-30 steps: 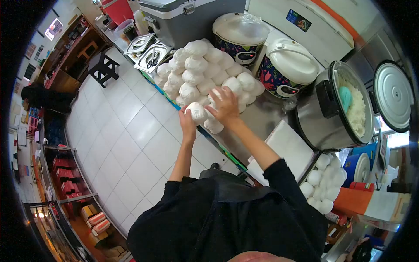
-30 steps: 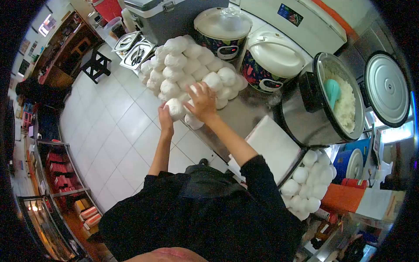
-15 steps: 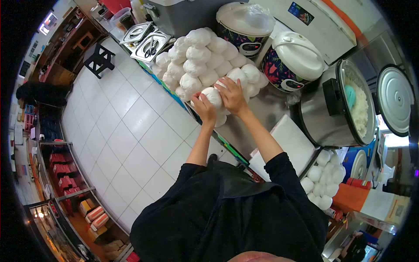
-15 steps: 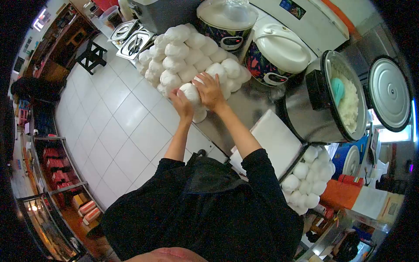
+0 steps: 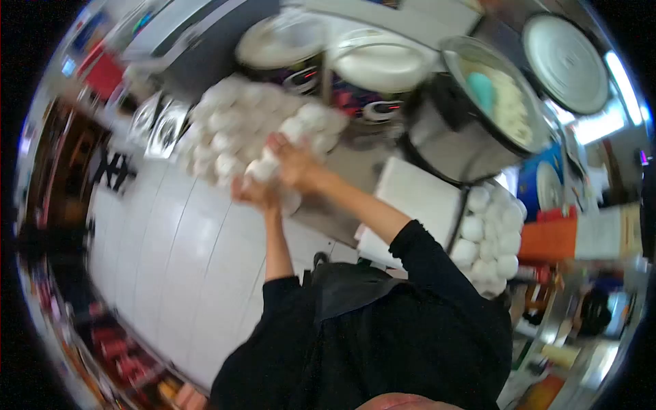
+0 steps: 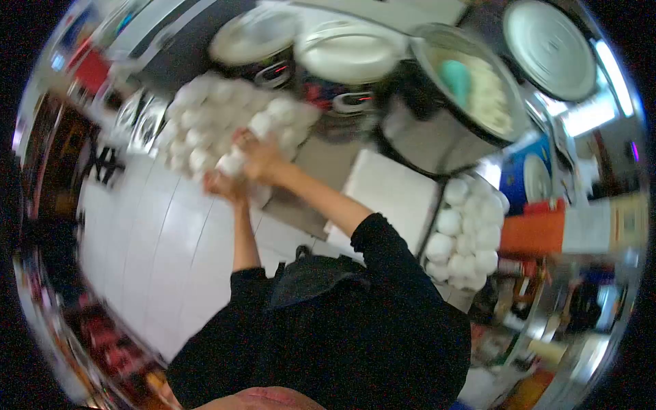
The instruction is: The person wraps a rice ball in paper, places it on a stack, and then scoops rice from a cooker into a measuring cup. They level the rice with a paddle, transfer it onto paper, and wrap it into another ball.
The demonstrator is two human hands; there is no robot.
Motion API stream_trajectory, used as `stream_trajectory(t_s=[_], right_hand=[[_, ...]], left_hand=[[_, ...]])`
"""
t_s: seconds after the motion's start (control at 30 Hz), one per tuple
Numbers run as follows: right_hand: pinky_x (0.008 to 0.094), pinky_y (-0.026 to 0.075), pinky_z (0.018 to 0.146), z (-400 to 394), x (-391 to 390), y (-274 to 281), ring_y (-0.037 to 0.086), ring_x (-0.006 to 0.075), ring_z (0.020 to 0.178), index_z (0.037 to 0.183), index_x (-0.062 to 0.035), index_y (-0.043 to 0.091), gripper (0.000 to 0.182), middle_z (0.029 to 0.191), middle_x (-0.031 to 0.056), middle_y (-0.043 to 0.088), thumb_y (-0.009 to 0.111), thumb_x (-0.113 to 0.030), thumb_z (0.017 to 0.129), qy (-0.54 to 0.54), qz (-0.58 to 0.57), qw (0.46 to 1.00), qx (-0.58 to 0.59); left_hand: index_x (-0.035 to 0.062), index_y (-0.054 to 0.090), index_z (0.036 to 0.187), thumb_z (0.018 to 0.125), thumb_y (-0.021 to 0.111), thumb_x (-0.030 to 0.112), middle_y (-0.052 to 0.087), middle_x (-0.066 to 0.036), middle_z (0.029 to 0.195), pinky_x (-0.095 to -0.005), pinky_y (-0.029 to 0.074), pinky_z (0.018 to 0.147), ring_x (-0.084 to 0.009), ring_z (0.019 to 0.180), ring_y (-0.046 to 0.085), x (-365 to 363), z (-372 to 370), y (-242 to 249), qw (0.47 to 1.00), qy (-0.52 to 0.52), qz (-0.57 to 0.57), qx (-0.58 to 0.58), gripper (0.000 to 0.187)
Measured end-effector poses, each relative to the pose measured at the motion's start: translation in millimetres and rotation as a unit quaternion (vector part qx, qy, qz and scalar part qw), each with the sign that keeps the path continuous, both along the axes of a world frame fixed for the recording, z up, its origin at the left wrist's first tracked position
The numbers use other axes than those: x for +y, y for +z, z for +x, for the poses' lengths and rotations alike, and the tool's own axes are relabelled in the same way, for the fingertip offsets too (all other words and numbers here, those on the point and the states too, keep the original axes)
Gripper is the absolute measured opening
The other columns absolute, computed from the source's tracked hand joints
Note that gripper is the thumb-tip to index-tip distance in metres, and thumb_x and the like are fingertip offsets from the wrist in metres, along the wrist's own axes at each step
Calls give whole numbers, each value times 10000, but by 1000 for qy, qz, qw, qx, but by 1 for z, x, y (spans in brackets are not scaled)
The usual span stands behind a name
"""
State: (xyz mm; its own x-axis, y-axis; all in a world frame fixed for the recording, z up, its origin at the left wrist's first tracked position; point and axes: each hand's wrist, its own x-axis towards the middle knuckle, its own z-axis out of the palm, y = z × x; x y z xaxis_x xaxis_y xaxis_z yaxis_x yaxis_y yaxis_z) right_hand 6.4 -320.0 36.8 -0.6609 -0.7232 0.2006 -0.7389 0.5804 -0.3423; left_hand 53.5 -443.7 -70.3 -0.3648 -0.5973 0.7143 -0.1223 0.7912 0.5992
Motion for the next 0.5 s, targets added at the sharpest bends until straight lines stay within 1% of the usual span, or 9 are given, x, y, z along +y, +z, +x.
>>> stream_trajectory(t_s=[0.03, 0.07, 0.13, 0.17, 0.23, 0.3, 0.33, 0.43, 0.5], right_hand=[[613, 150, 996, 6, 17, 9, 146, 277, 1347, 1400, -102, 174, 720, 1456, 117, 168, 488, -220, 762, 11, -50, 997, 56], [584, 211, 989, 20, 41, 37, 179, 311, 1327, 1390, -128, 228, 748, 1427, 137, 229, 567, -181, 725, -9, -110, 992, 54], [552, 255, 978, 32, 100, 88, 242, 315, 1290, 1360, -134, 294, 715, 1391, 141, 282, 591, -168, 710, -40, -145, 984, 101], [520, 300, 967, 39, 129, 110, 306, 320, 1254, 1329, -140, 360, 684, 1355, 145, 334, 615, -155, 695, -40, -187, 972, 135], [450, 372, 921, 32, 194, 147, 421, 312, 1136, 1230, -125, 475, 554, 1254, 139, 419, 623, -142, 697, -113, -198, 961, 159], [384, 436, 813, 11, 254, 186, 520, 287, 959, 1010, -80, 579, 296, 1028, 139, 531, 609, -127, 719, -219, -175, 931, 233], [376, 450, 784, -14, 289, 189, 553, 300, 876, 925, -56, 588, 222, 907, 140, 569, 610, -142, 722, -278, -127, 916, 258], [401, 494, 689, -81, 356, 207, 604, 320, 795, 870, -18, 599, 224, 867, 152, 618, 625, -202, 744, -446, 151, 878, 92], [393, 501, 678, -114, 383, 186, 611, 312, 804, 873, -13, 602, 244, 875, 159, 623, 636, -211, 736, -405, 203, 889, 69]], left_hand=[[-55, 333, 1194, 856, 539, 314, 256, -200, 1247, -449, 241, 971, -321, 1148, 268, 1, -5, -7, 974, -23, 192, 120, 541], [-65, 285, 1235, 859, 517, 388, 233, -205, 1267, -477, 212, 994, -338, 1184, 224, 14, 5, 21, 988, -28, 151, 22, 633], [-60, 199, 1304, 861, 441, 509, 146, -227, 1340, -497, 128, 1043, -369, 1279, 94, 22, 1, 28, 993, -55, 90, -60, 761], [-60, 164, 1321, 853, 423, 543, 102, -235, 1366, -503, 92, 1052, -375, 1304, 28, 22, -6, 34, 986, -110, 121, -17, 806], [-54, 137, 1332, 849, 446, 532, 88, -232, 1379, -503, 73, 1056, -368, 1315, -4, 15, -11, 37, 983, -72, 138, -97, 820], [-47, 126, 1339, 846, 459, 529, 83, -230, 1384, -502, 67, 1058, -363, 1318, -3, 16, -11, 28, 985, -76, 132, -81, 828], [-41, 116, 1345, 842, 472, 525, 77, -227, 1388, -500, 61, 1059, -359, 1321, -3, 15, -10, 25, 987, -78, 124, -67, 837], [-35, 125, 1342, 828, 495, 530, 149, -227, 1359, -501, 105, 1046, -361, 1294, 92, 14, 1, 31, 985, -74, 153, -17, 849], [-37, 287, 1256, 832, 545, 458, 335, -185, 1255, -454, 109, 1061, -334, 1231, 232, 16, 6, 48, 996, 60, 33, 61, 700]])
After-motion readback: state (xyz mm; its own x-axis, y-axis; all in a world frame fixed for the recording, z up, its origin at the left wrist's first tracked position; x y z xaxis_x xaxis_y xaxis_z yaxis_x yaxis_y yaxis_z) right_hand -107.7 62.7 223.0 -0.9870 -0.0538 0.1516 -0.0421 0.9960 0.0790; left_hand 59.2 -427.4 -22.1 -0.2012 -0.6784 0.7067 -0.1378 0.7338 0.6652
